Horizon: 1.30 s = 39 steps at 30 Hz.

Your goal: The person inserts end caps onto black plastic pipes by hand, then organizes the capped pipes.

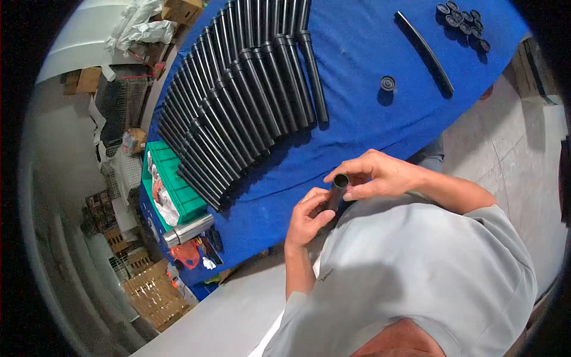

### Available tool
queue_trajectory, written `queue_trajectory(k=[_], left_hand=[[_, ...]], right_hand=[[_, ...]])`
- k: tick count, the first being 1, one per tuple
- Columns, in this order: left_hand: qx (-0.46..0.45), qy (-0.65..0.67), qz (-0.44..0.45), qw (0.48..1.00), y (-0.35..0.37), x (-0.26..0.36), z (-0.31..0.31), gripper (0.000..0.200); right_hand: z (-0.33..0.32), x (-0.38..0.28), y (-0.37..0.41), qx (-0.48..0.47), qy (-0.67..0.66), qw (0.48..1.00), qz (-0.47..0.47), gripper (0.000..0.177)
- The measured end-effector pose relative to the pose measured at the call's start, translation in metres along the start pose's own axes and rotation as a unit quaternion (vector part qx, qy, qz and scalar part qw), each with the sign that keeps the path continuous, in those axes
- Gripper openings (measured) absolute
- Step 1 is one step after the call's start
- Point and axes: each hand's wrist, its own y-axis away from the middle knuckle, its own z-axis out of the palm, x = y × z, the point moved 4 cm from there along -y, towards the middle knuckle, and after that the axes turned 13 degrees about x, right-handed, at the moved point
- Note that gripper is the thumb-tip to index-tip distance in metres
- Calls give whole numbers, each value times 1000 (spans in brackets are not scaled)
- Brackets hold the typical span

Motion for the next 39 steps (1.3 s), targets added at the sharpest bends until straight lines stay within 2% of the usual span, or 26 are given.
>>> queue_trajectory(k=[4,7,10,13,16,19,25,28,31,33,35,39], left_hand=[[27,135,-54,989,9,-3,4,32],[34,148,-78,985,14,-4,3,32],[26,110,-101,988,12,-3,3,51],[7,107,-101,989,10,-6,3,50],[-5,134,-131,982,10,-2,6,51],[-7,148,-90,985,11,-4,9,55],[-39,121,-116,985,13,-7,8,55],[-65,142,-137,978,15,-4,9,56],[-106,178,-163,965,18,-7,9,48],[-97,195,-155,964,20,-10,8,50],[-89,205,-147,964,23,-12,8,51],[-85,214,-125,965,22,-15,8,48]], right_hand=[[0,-4,0,-20,-19,999,18,33],[-1,-3,-2,-22,3,1000,10,32],[0,-5,-3,-10,-19,1000,2,38],[0,4,-3,-8,0,1000,-17,36],[1,5,-2,-16,-41,999,0,33],[4,7,-2,-4,-53,999,-14,31],[4,-1,-4,-10,50,996,-78,34],[4,3,-5,-4,94,995,-43,37],[12,5,-4,-16,-64,997,47,37],[17,7,-2,-39,-135,987,81,36],[19,12,-1,-47,-155,983,90,35],[16,16,-4,-38,-84,994,55,32]])
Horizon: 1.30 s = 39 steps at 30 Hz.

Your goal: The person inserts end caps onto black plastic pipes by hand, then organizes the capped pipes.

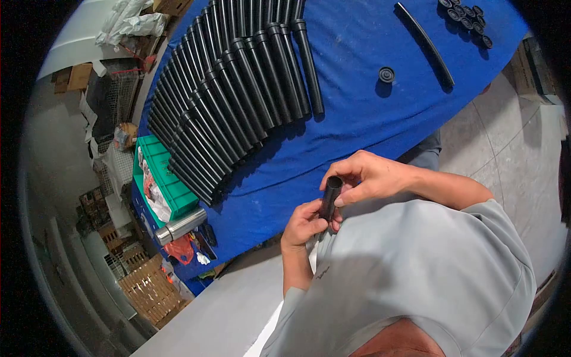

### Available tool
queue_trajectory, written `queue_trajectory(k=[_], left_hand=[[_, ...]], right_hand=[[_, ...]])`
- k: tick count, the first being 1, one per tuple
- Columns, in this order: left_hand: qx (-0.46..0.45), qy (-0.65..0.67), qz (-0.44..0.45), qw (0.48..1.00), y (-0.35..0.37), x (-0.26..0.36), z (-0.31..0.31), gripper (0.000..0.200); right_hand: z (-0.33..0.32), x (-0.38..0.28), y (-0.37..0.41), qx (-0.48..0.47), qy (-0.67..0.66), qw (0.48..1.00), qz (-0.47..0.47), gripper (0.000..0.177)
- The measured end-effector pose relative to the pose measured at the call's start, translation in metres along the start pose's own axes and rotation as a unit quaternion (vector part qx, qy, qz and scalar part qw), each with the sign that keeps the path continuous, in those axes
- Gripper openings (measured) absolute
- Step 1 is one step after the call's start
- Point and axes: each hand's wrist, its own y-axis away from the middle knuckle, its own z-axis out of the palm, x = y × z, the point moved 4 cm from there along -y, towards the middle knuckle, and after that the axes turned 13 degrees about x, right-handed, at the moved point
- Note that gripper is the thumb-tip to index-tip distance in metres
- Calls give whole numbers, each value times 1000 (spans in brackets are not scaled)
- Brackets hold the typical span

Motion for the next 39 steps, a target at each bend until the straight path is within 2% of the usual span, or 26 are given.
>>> queue_trajectory(k=[1,4,6,7,8,9,11,12,13,15,16,17,18,19,21,22,23,24,25,26,27,29,32,35,36,39], left_hand=[[-3,2,6,1000,-1,0,0,46],[117,-71,-12,991,-2,5,3,41],[185,-269,91,941,-8,20,8,40],[221,-363,140,895,-8,29,12,40],[259,-445,176,839,-7,37,17,35],[301,-480,273,778,-4,51,25,32],[370,-523,452,621,3,71,41,26],[384,-459,476,645,10,66,40,22],[370,-390,473,698,13,59,36,19],[277,-256,323,868,-3,38,25,30],[245,-76,253,933,-18,24,22,41],[202,103,171,959,-35,13,25,51],[129,193,175,957,-48,21,35,71],[122,237,186,946,-58,20,34,79],[90,242,219,941,-69,27,37,70],[40,196,248,948,-78,19,27,56],[39,227,252,940,-81,10,25,39],[53,242,252,936,-81,8,26,36],[77,255,248,931,-77,6,25,33],[81,276,237,928,-76,2,19,32],[89,298,226,923,-76,-2,13,31],[95,330,208,916,-75,-8,3,32],[84,357,187,911,-72,-14,-4,33],[91,364,191,907,-72,-16,-6,33],[93,359,198,907,-71,-19,-8,34],[102,358,211,904,-71,-19,-8,33]], right_hand=[[-1,-2,-1,2,20,1000,-9,32],[-6,-31,3,-22,187,981,-38,28],[-13,-33,2,10,289,950,-116,27],[-12,-34,3,23,334,929,-154,27],[-13,-35,4,46,352,923,-150,27],[-15,-35,3,92,327,929,-148,28],[-21,-31,3,189,272,933,-143,30],[-26,-26,4,231,150,961,-26,34],[-30,-24,4,244,89,966,-9,35],[-33,-14,0,261,-41,964,16,37],[-31,-14,0,245,-73,966,32,36],[-26,-13,-2,227,-88,969,41,37],[-23,-10,-4,211,-99,971,47,37],[-21,-8,-4,199,-109,972,53,38],[-15,-14,-3,170,-26,982,77,38],[-16,-18,-3,180,35,981,59,40],[-25,-22,-3,193,98,975,44,42],[-44,-34,-1,258,281,921,-70,41],[-54,-41,3,305,448,823,-170,41],[-56,-45,7,332,593,687,-258,40],[-65,-67,10,322,629,686,-173,41],[-93,-68,12,387,683,546,-292,42],[-133,-46,7,355,776,470,-225,48],[-143,-42,4,310,729,603,-89,41],[-144,-43,5,307,741,591,-89,36],[-151,-40,0,347,706,601,-140,28]])
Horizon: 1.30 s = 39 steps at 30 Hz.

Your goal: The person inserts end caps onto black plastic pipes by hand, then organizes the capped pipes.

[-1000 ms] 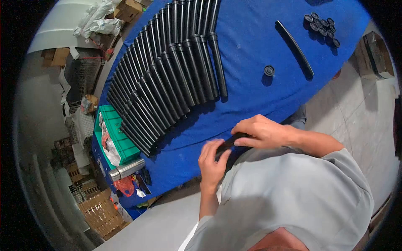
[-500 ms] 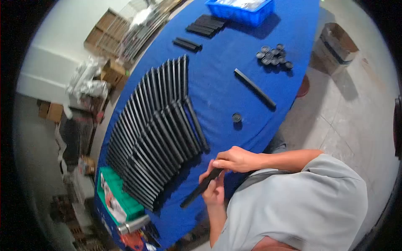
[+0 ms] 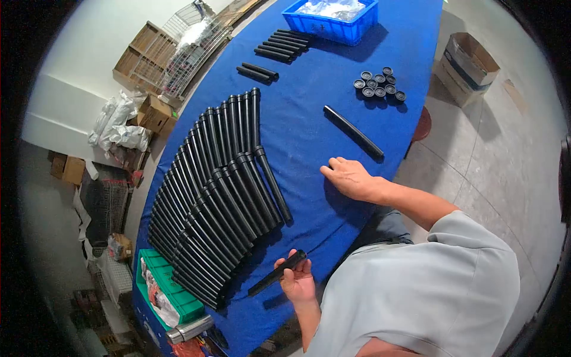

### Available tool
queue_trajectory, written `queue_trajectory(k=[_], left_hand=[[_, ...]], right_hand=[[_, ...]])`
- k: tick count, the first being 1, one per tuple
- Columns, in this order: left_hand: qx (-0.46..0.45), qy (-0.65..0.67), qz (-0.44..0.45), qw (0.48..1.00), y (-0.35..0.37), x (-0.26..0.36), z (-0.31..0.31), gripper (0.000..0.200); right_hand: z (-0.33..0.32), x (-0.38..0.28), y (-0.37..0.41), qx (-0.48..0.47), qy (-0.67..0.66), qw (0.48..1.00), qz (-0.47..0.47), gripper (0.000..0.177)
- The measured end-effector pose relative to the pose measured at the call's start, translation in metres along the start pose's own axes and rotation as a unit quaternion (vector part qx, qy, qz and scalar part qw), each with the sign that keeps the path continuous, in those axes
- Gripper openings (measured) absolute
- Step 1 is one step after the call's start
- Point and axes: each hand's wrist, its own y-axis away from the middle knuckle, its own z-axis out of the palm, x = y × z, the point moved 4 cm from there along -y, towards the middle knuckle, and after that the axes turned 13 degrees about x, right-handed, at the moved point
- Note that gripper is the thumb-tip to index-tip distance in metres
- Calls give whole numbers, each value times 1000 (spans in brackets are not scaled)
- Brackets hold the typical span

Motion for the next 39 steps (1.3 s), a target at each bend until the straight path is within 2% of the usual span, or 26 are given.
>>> queue_trajectory(k=[1,3,5,7,10,14,20,23,26,27,28,33,39], left_hand=[[5,2,5,1000,1,1,0,33],[29,2,18,999,2,4,4,31],[46,-3,33,998,0,5,8,29],[56,-14,53,997,-5,5,13,28],[56,-56,86,993,-4,3,27,27],[63,-43,73,994,-2,3,23,26],[78,-91,70,990,0,5,27,24],[78,-93,79,989,4,7,26,25],[90,-67,85,990,4,5,32,26],[90,-57,89,990,3,5,33,25],[89,-46,94,991,1,4,33,25],[123,-5,61,991,-1,-1,29,20],[110,-48,82,989,5,-2,31,22]], right_hand=[[1,-6,-2,2,-104,995,-2,29],[-4,-27,7,-3,-309,951,5,33],[-6,-61,22,-170,-485,849,123,43],[-1,-90,36,-203,-575,782,129,41],[3,-112,40,-180,-620,750,141,41],[-2,-115,38,-150,-570,805,77,41],[-7,-114,34,-174,-546,817,63,40],[-22,-120,33,-129,-525,841,-35,38],[-14,-123,35,-137,-516,845,-21,37],[-6,-122,36,-89,-518,850,-46,36],[-6,-122,35,-83,-521,849,-32,36],[0,-119,38,-100,-514,852,-2,38],[-7,-121,44,-112,-534,838,31,37]])
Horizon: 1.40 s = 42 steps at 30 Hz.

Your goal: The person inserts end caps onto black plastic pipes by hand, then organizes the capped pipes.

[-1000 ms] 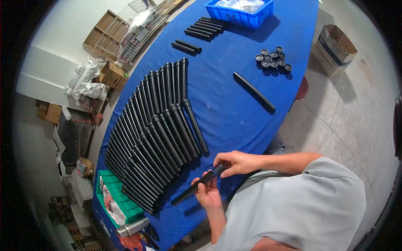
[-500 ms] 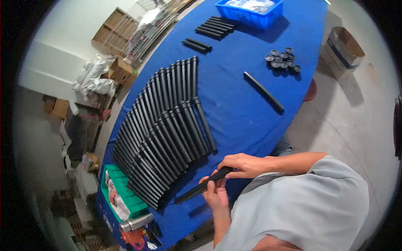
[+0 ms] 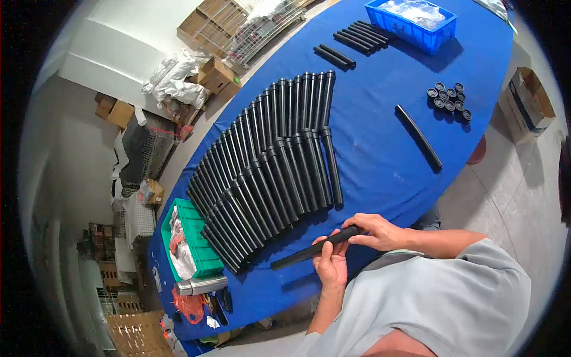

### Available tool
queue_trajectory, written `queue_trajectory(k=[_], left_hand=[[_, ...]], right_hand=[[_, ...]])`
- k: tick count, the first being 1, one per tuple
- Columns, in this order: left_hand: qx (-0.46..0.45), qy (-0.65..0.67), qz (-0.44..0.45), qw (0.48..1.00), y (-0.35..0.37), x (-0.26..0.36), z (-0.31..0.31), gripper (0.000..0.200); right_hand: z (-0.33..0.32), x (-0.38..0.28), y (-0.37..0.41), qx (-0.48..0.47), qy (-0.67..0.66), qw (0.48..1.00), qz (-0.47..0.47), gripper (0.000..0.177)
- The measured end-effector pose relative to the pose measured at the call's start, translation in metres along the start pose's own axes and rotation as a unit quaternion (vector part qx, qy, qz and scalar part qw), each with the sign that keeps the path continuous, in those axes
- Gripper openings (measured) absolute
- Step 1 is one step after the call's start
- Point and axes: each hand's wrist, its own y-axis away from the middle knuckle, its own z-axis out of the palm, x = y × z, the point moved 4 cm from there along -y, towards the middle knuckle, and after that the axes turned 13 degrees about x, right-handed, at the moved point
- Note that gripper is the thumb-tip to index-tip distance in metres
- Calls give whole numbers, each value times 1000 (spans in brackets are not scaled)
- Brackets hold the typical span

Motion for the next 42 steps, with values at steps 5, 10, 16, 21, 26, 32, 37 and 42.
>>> queue_trajectory(k=[5,10,16,21,26,32,37,42], left_hand=[[1,-31,34,999,1,3,7,25],[-4,-17,8,1000,-9,-6,5,24],[-42,-41,-29,998,-24,-20,-11,31],[-72,96,-87,989,-51,-11,-34,34],[-65,72,-72,993,-45,-17,-28,27],[-29,81,-28,996,-42,-22,-31,28],[-22,69,-26,997,-43,-21,-30,28],[-16,84,-32,996,-43,-19,-28,27]], right_hand=[[0,0,-2,11,-6,1000,3,37],[0,0,-4,23,8,1000,-15,35],[-6,23,-8,9,-44,995,89,32],[-22,40,-4,-4,-39,977,210,36],[-18,34,-13,10,88,995,48,34],[-11,39,-16,24,62,992,111,31],[-8,43,-19,14,-17,985,173,30],[-3,53,-12,53,-74,974,209,30]])
